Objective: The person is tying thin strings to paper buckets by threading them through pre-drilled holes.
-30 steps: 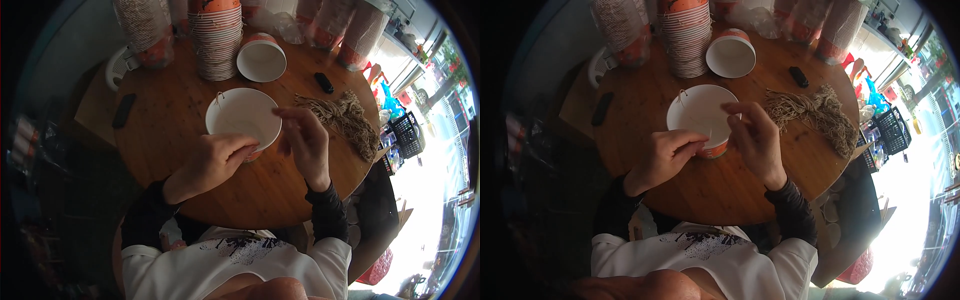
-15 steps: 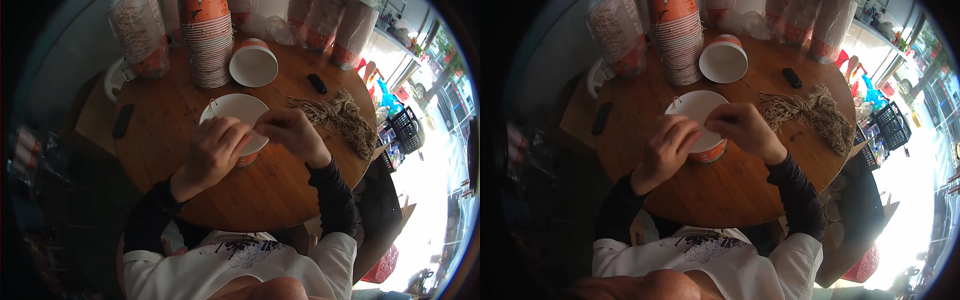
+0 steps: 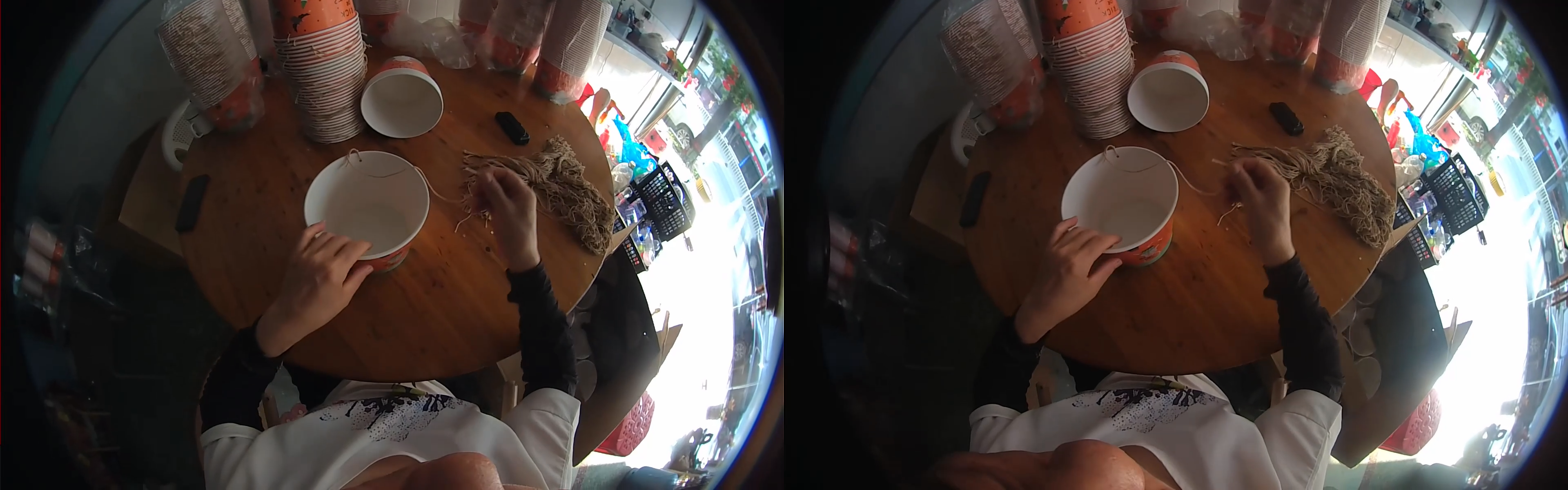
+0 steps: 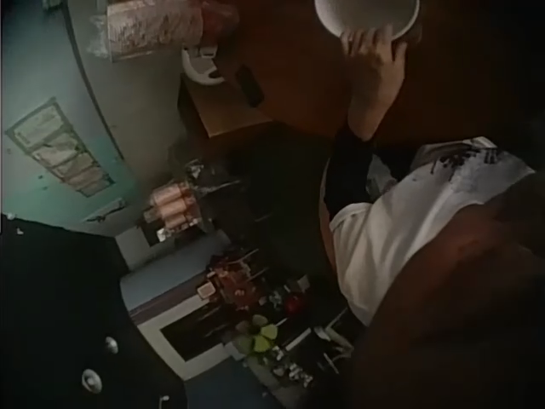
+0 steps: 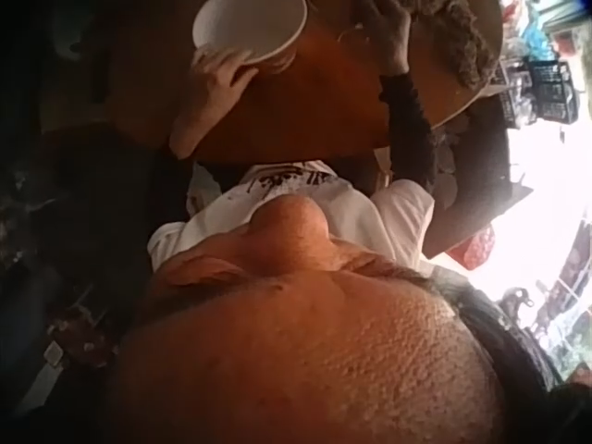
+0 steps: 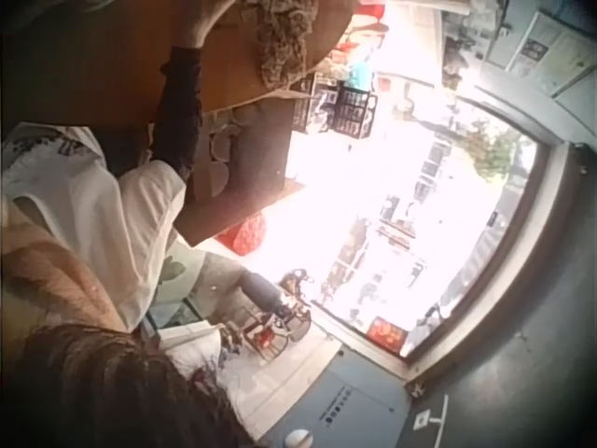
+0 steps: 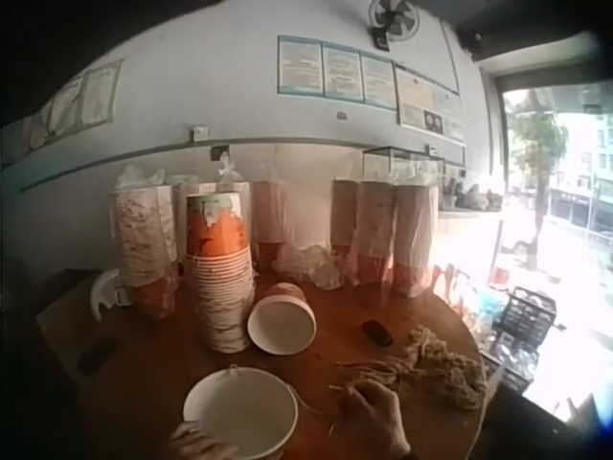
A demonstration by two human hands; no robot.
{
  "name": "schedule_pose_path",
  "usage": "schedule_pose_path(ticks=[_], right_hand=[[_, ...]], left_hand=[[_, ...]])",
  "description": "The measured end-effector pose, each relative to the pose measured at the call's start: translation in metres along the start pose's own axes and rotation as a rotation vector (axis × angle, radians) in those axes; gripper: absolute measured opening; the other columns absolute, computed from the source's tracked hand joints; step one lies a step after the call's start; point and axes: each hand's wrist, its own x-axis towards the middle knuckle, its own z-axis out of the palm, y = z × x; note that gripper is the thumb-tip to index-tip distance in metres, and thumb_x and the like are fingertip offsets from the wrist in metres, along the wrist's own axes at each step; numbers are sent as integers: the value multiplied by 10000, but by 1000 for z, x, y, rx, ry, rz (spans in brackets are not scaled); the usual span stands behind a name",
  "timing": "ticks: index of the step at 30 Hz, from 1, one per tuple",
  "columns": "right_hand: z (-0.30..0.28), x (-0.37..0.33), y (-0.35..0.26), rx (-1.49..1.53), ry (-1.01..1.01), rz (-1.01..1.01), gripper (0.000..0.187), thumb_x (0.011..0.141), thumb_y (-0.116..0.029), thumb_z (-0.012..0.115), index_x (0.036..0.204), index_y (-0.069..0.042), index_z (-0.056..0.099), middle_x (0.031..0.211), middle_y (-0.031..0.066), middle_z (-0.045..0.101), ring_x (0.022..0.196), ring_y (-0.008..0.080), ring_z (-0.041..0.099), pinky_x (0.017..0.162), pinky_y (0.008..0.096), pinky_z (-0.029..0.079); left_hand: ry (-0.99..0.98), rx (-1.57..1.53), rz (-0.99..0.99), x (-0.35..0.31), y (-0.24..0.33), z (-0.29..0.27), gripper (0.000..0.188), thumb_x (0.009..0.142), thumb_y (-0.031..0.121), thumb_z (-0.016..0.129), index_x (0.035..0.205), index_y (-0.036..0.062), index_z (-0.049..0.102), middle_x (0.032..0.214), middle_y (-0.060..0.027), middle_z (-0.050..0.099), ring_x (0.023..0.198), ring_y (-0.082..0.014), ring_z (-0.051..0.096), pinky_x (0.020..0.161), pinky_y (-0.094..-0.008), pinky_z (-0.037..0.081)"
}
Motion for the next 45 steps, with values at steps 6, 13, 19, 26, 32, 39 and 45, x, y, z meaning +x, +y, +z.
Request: schedule_pose_path(ticks=[6, 13, 19, 26, 32, 39, 45], right_hand=[[36, -58, 24, 156, -12, 179, 159, 980, -130, 570, 1014, 23, 597, 846, 84, 669, 693, 131, 659, 641, 259, 560], [59, -83, 26, 231, -12, 48, 118, 998, -113, 530, 1031, -1, 545, 948, 81, 674, 869, 171, 667, 834, 300, 531], [67, -90, 10, -145, -337, -384, 91, 901, -27, 602, 989, -45, 590, 926, 74, 632, 913, 260, 639, 1097, 476, 342], [83, -82, 4, -252, -380, -514, 158, 865, 18, 621, 1010, -43, 603, 916, 64, 651, 874, 246, 649, 1119, 530, 302], [70, -72, 8, 254, -118, -183, 68, 1008, -99, 480, 986, -38, 499, 860, 54, 640, 852, 151, 641, 1052, 413, 399], [66, -57, 17, 725, -60, 115, 186, 1039, -221, 451, 1037, -43, 505, 883, 82, 645, 956, 216, 648, 896, 337, 489], [73, -64, 26, 550, -159, -25, 148, 1045, -170, 420, 1058, -41, 492, 853, 89, 633, 919, 199, 631, 975, 379, 455]], left_hand=[[101, -78, 9, 19, 19, 24, 446, 774, 94, 751, 1188, 68, 586, 938, -72, 671, 893, -247, 640, 907, -408, 434], [115, -335, -124, 38, 2, 15, 227, 832, 56, 680, 1051, 18, 635, 884, -172, 674, 780, -357, 645, 688, -423, 503], [-24, -633, -300, 34, -13, -9, 274, 903, 57, 642, 1165, -18, 615, 953, -153, 694, 843, -164, 669, 724, -286, 527], [-105, -768, -289, 25, -21, -18, 321, 918, 33, 607, 1227, -50, 577, 1014, -119, 695, 903, -116, 637, 773, -267, 515], [-164, -886, -344, 22, -31, -25, 306, 946, 91, 582, 1222, -42, 582, 954, -44, 669, 817, -77, 595, 742, -244, 493], [-162, -1028, -408, 51, -35, -12, 308, 998, 168, 542, 1221, -40, 584, 942, 3, 632, 846, -38, 546, 748, -208, 465], [-201, -1173, -459, 67, -38, -6, 383, 1018, 246, 521, 1250, -55, 567, 984, -4, 621, 882, -42, 540, 777, -199, 467]])
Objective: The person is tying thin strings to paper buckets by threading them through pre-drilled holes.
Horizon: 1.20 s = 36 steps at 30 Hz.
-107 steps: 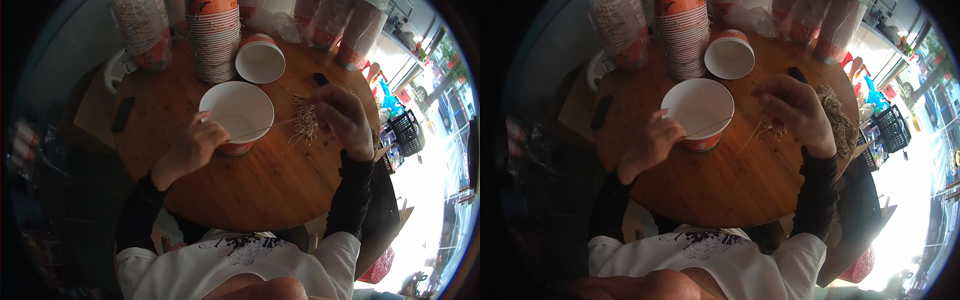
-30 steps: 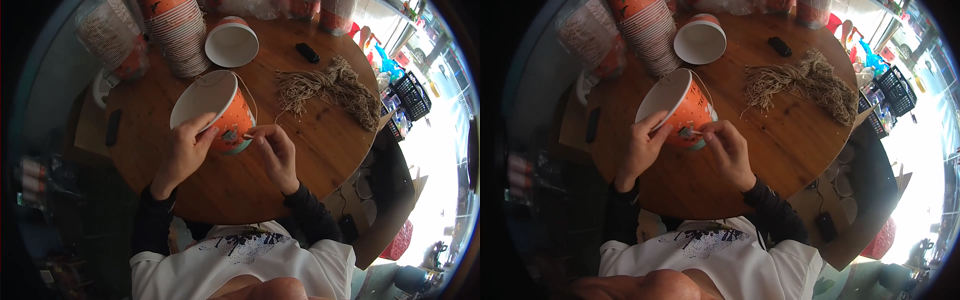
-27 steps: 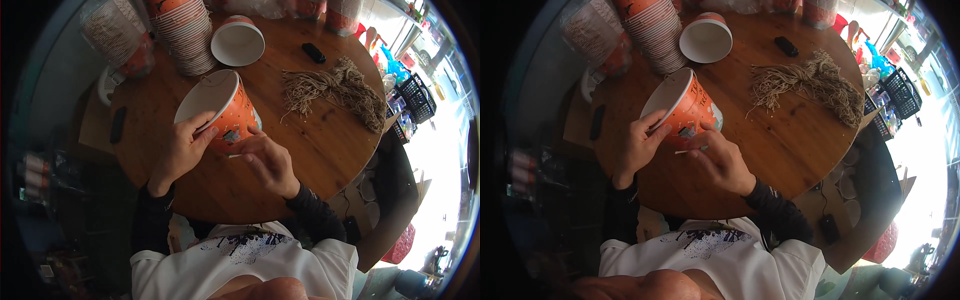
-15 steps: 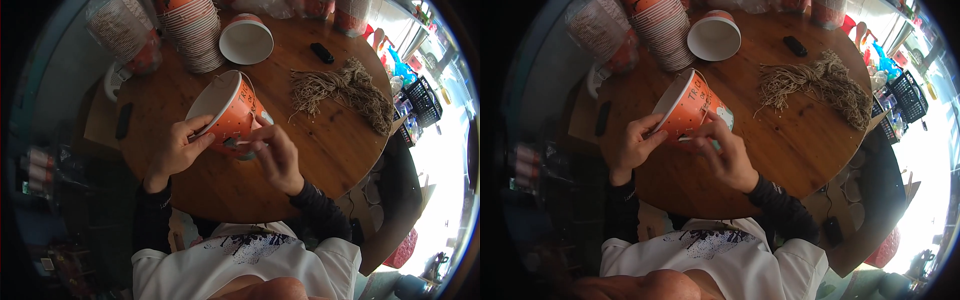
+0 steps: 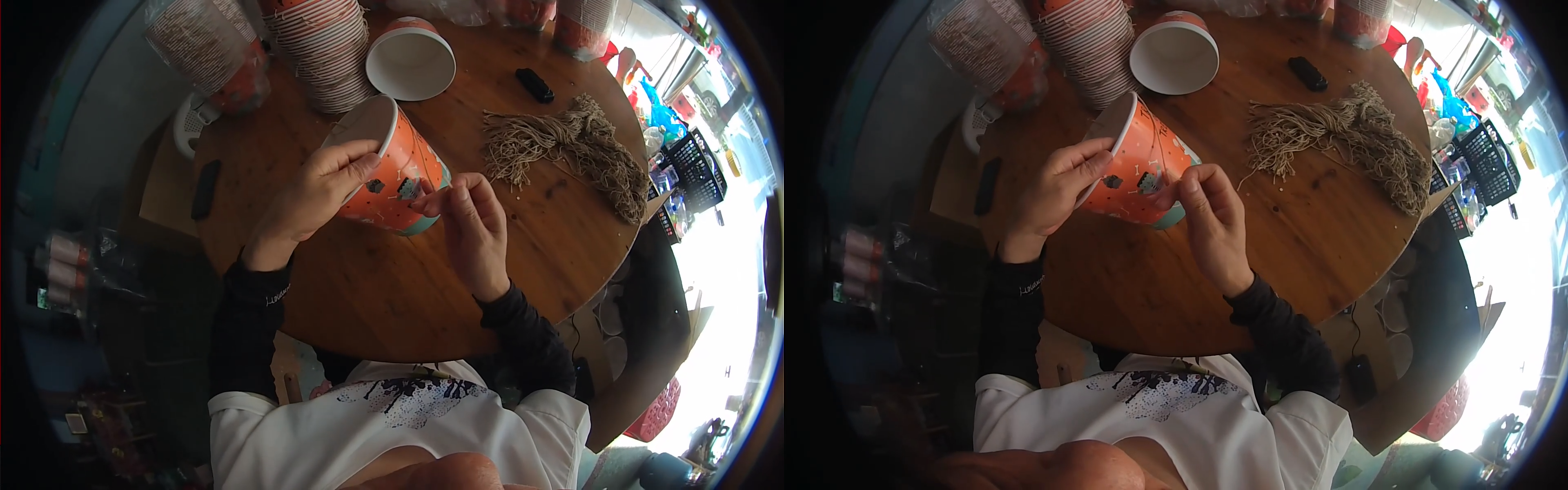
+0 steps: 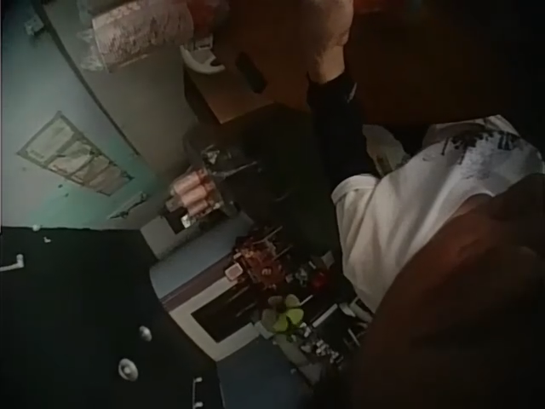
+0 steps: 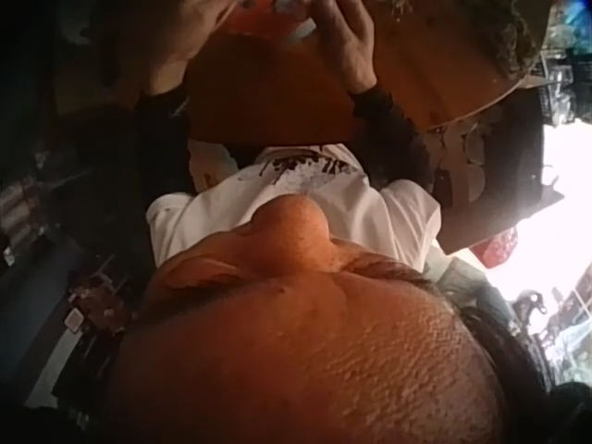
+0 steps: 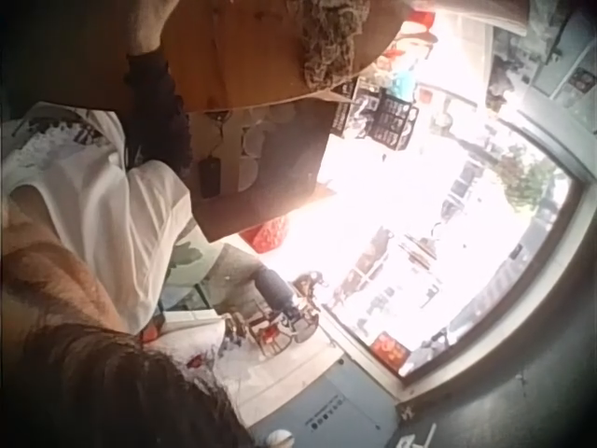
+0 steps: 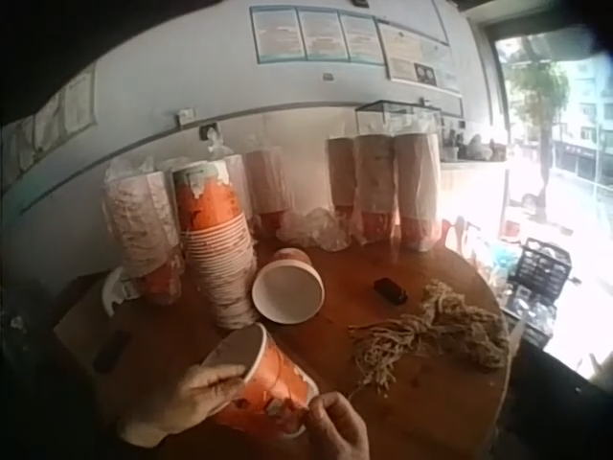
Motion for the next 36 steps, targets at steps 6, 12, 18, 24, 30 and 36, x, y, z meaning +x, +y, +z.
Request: schedule_pose_path(ticks=[6, 12, 18, 24, 30, 36], right_hand=[[3, -4, 8, 4, -87, 12, 130, 1046, -175, 423, 1066, -58, 478, 845, 87, 625, 882, 174, 622, 952, 384, 462], [15, -4, 7, 131, -112, 2, 133, 1041, -179, 442, 1048, -52, 482, 855, 77, 612, 864, 174, 605, 889, 339, 472], [18, 3, 2, 149, -72, -37, 127, 1043, -168, 426, 1071, -52, 471, 829, 94, 608, 883, 208, 609, 911, 378, 473], [19, -8, 1, 5, -120, -69, 143, 1032, -176, 468, 1012, -34, 478, 890, 74, 615, 905, 166, 628, 859, 319, 499], [19, -9, -1, -42, -140, -106, 141, 1032, -170, 463, 1012, -30, 473, 875, 80, 618, 918, 178, 632, 863, 323, 504], [19, -10, -2, -36, -138, -88, 128, 1042, -168, 420, 1047, -48, 464, 841, 108, 601, 889, 222, 604, 959, 421, 444]], left_hand=[[30, 21, -2, 4, 8, 11, 392, 1016, 255, 525, 1243, -61, 570, 989, -19, 628, 879, -51, 552, 777, -205, 475], [-17, 3, -37, 9, 6, 7, 398, 1014, 268, 525, 1231, -62, 579, 1038, -48, 639, 955, -77, 581, 822, -214, 487], [-282, 21, 64, 0, 12, 5, 526, 954, -24, 497, 1453, -29, 329, 1192, -112, 612, 1084, -134, 587, 933, -278, 497], [-217, 80, 72, 2, 7, 14, 611, 925, -98, 443, 1493, -17, 234, 1203, -139, 605, 1048, -142, 612, 929, -291, 510], [-147, 120, 99, 0, -1, 25, 561, 948, -67, 443, 1481, 0, 284, 1153, -112, 627, 964, -129, 639, 843, -293, 536], [8, 554, 229, -8, -2, 44, 580, 920, -81, 472, 1470, 23, 319, 1063, -206, 634, 873, -236, 675, 742, -353, 546]])
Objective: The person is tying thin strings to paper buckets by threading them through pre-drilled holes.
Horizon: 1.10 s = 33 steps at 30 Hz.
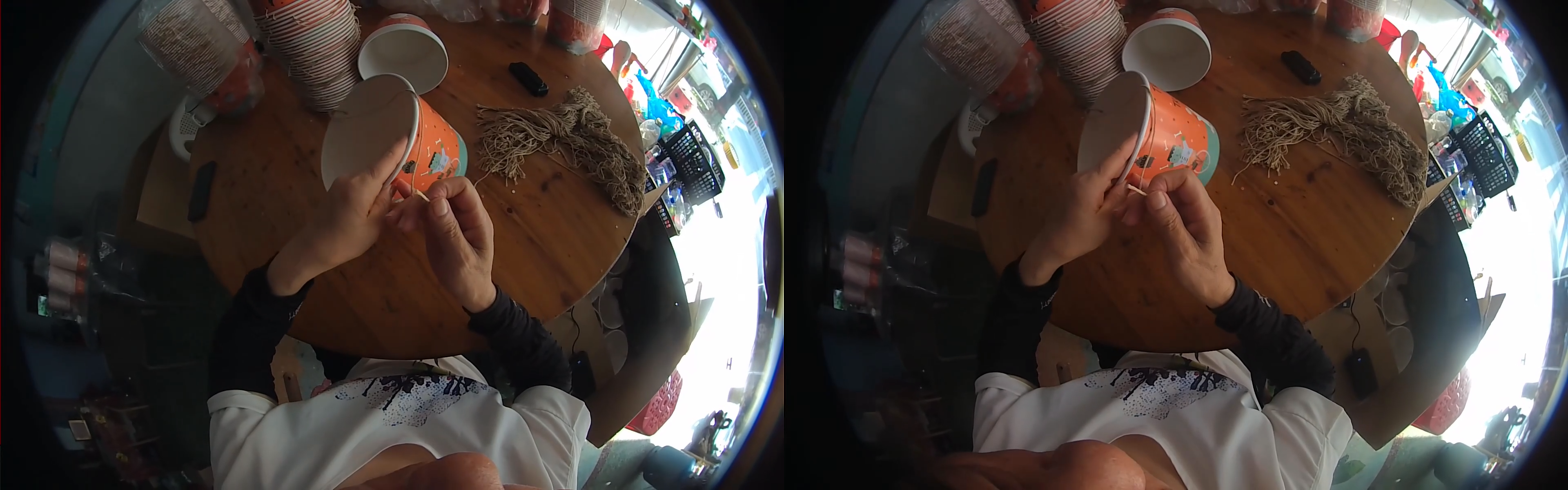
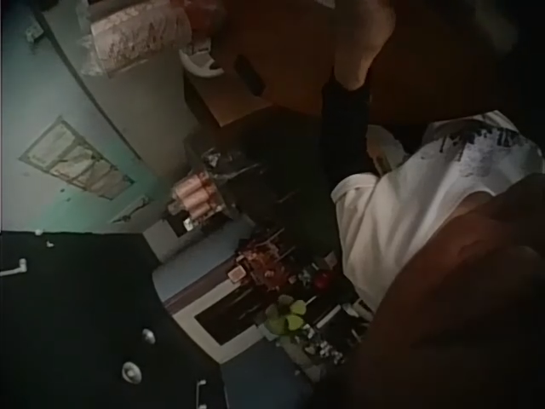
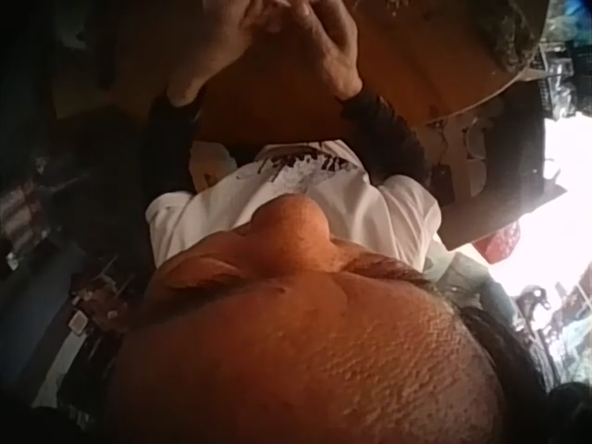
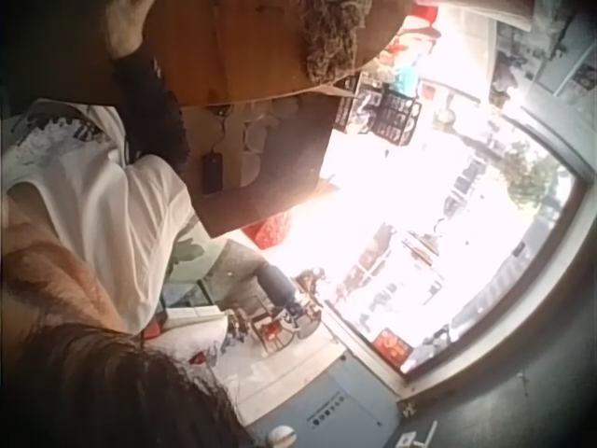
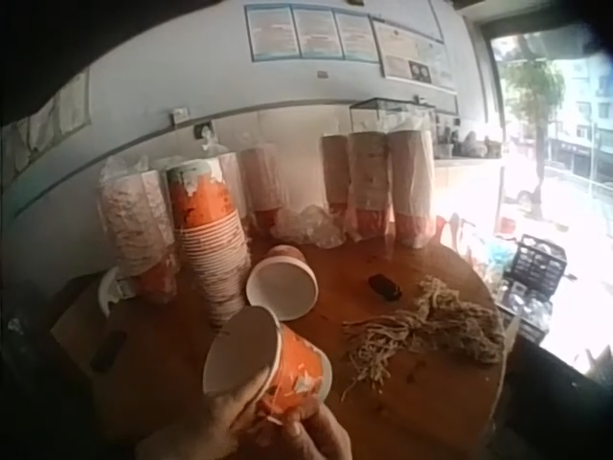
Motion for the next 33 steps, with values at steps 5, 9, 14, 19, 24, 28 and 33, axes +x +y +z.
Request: schedule_pose_path(ticks=[5, 9, 14, 19, 24, 28, 33], right_hand=[[4, -3, 2, 51, 45, 30, 122, 1040, -161, 427, 1050, -48, 471, 841, 101, 601, 907, 225, 605, 960, 404, 439], [7, -1, 1, 76, 70, 28, 136, 1042, -172, 432, 1052, -43, 476, 844, 97, 599, 904, 215, 603, 953, 386, 439], [3, -2, 1, 88, 70, 69, 143, 1041, -173, 437, 1048, -39, 487, 846, 89, 600, 888, 188, 598, 926, 350, 451], [3, 9, -3, 76, 101, 80, 149, 1043, -175, 429, 1048, -40, 493, 830, 90, 602, 872, 192, 601, 900, 354, 471], [-2, 20, -10, 97, -1, 138, 157, 1036, -184, 460, 1013, -34, 498, 868, 59, 605, 866, 150, 599, 859, 315, 488], [-1, 29, -8, 65, -48, 185, 126, 1032, -175, 449, 1039, -56, 490, 779, 68, 578, 819, 197, 603, 912, 379, 475], [-1, 32, 7, 138, -70, 206, 142, 1031, -166, 464, 980, -39, 500, 839, 40, 589, 806, 133, 589, 932, 378, 487]], left_hand=[[112, 189, 183, -7, -2, 8, 767, 778, -148, 583, 1470, 8, 290, 1059, -224, 630, 875, -314, 671, 750, -385, 544], [129, 189, 237, -7, -11, 14, 799, 754, -161, 591, 1470, -3, 274, 1075, -216, 626, 879, -319, 665, 758, -394, 548], [157, 166, 210, -10, -12, 20, 727, 790, -169, 549, 1462, 22, 346, 987, -196, 608, 814, -261, 649, 724, -360, 518], [-4, 59, 153, -9, -8, -6, 646, 819, -133, 554, 1427, -15, 371, 1064, -189, 640, 927, -256, 667, 795, -352, 553], [-90, -173, 63, -11, -8, -28, 449, 961, -29, 491, 1405, -17, 427, 1107, -142, 670, 1006, -168, 658, 874, -276, 518], [-22, -120, 94, -14, -12, -33, 417, 949, -31, 517, 1364, -3, 489, 1104, -138, 683, 989, -170, 672, 875, -287, 534], [21, 28, 140, -17, -20, -40, 392, 922, -38, 558, 1310, 22, 562, 1114, -128, 689, 989, -178, 679, 859, -286, 547]])
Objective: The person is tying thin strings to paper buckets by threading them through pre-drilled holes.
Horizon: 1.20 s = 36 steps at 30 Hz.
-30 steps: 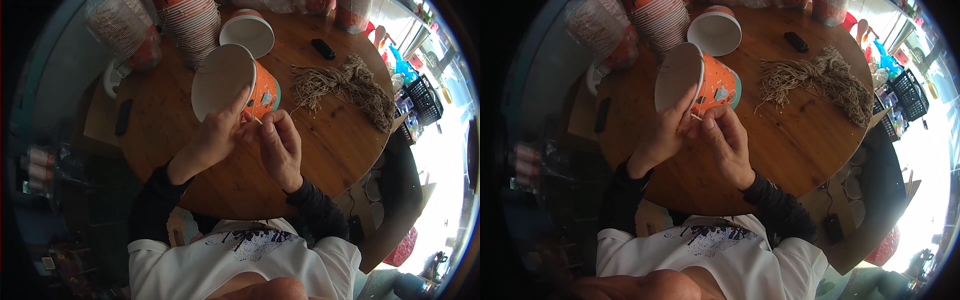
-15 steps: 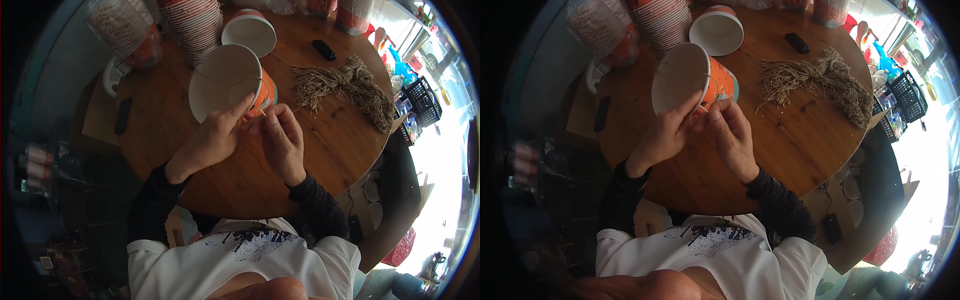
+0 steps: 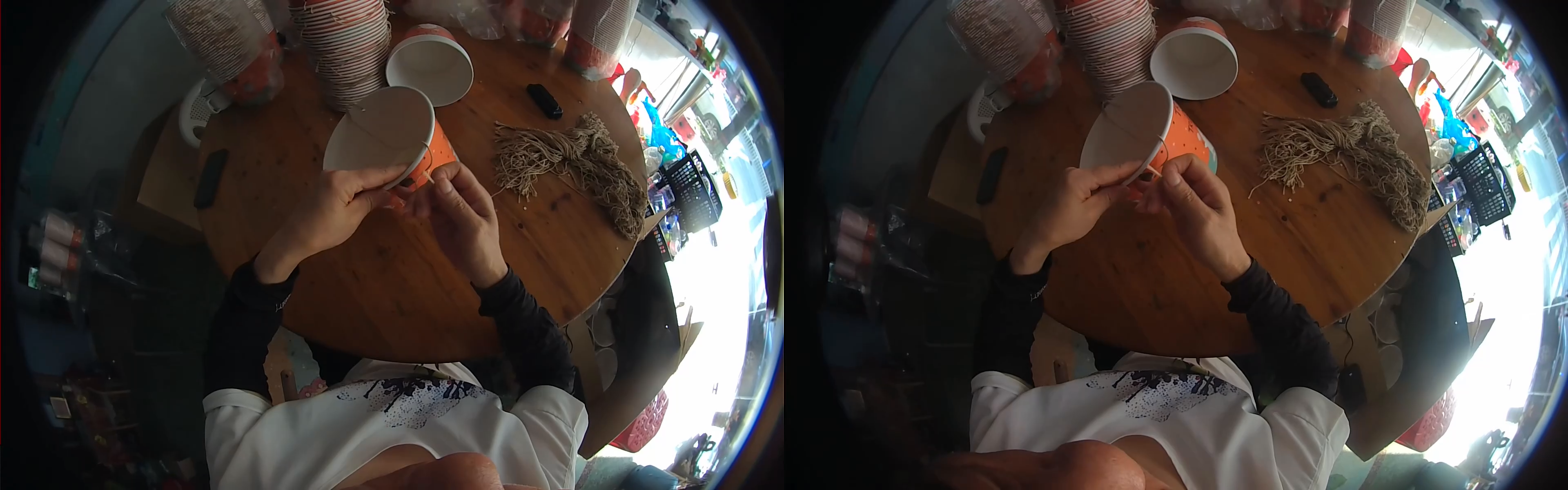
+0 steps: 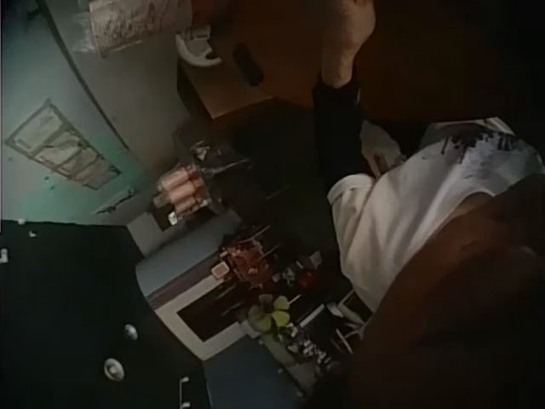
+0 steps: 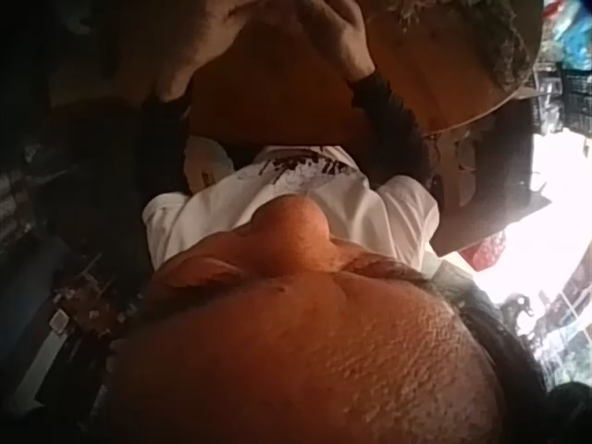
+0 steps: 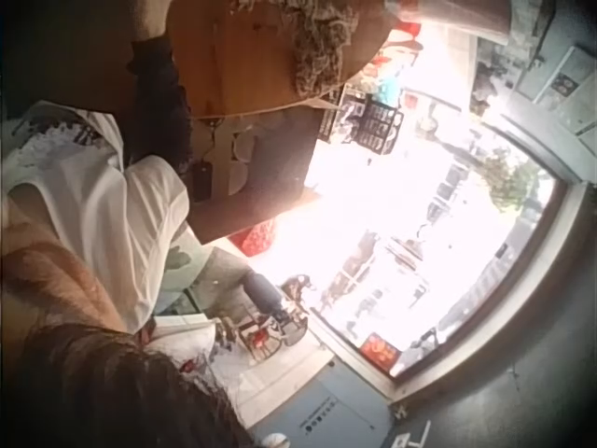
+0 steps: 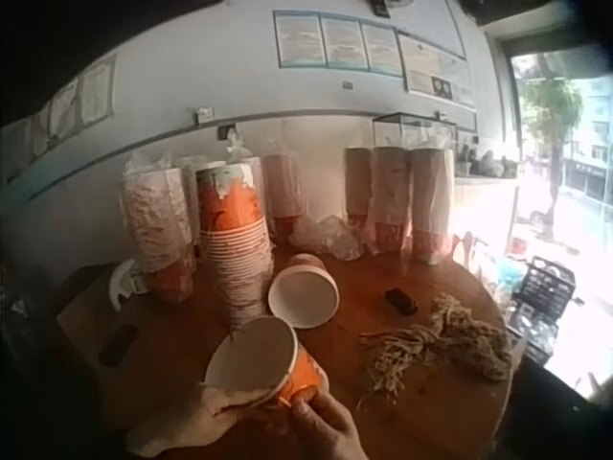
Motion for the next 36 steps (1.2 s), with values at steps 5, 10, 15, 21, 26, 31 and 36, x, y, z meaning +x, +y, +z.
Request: schedule_pose_path(ticks=[5, 10, 15, 21, 26, 31, 36], right_hand=[[11, -5, 1, -510, -93, 2, 141, 1016, -150, 480, 957, -24, 494, 817, 48, 580, 796, 144, 595, 990, 381, 456], [0, 4, 9, -246, -91, 13, 135, 1024, -151, 469, 980, -25, 489, 823, 57, 586, 787, 149, 593, 833, 318, 473], [-6, -3, 14, -506, 136, -54, 105, 978, -114, 557, 960, -11, 540, 878, 68, 613, 831, 135, 608, 770, 292, 499], [-4, -1, 5, -1153, 171, -430, 114, 848, 0, 660, 929, -17, 581, 943, 121, 622, 850, 273, 630, 735, 344, 508], [-1, -1, 4, -1195, 196, -445, 142, 818, 7, 675, 926, -25, 588, 940, 117, 618, 870, 293, 624, 736, 378, 509], [-2, -1, 5, -1256, 193, -472, 132, 809, -8, 683, 898, -30, 588, 910, 108, 605, 832, 290, 610, 707, 380, 500], [-2, -1, 6, -1257, 198, -471, 125, 810, -21, 683, 891, -35, 588, 890, 105, 596, 815, 293, 599, 699, 390, 491]], left_hand=[[57, -227, -99, -8, -9, -1, 396, 905, -85, 561, 1287, 18, 577, 1187, -124, 645, 990, -172, 671, 836, -265, 576], [158, -256, -72, -11, -18, 3, 279, 904, -56, 590, 1178, -14, 626, 1013, -76, 644, 923, -137, 656, 809, -254, 562], [235, -220, -136, -7, -29, 2, 141, 899, 35, 660, 1029, -18, 655, 915, -33, 622, 824, -96, 607, 739, -240, 504], [223, -241, -236, -2, -22, 8, 160, 901, 98, 683, 1009, -14, 646, 895, -28, 655, 805, -76, 594, 723, -234, 492], [157, -396, -273, -1, -19, 15, 182, 906, 115, 679, 1022, -14, 624, 901, -43, 678, 835, -79, 643, 746, -228, 538], [157, -468, -264, -2, -23, 19, 170, 903, 106, 680, 999, -17, 612, 886, -41, 676, 830, -76, 649, 744, -223, 542], [144, -366, -261, -3, -21, 18, 155, 905, 90, 674, 986, -21, 603, 880, -42, 668, 834, -79, 651, 739, -219, 545]])
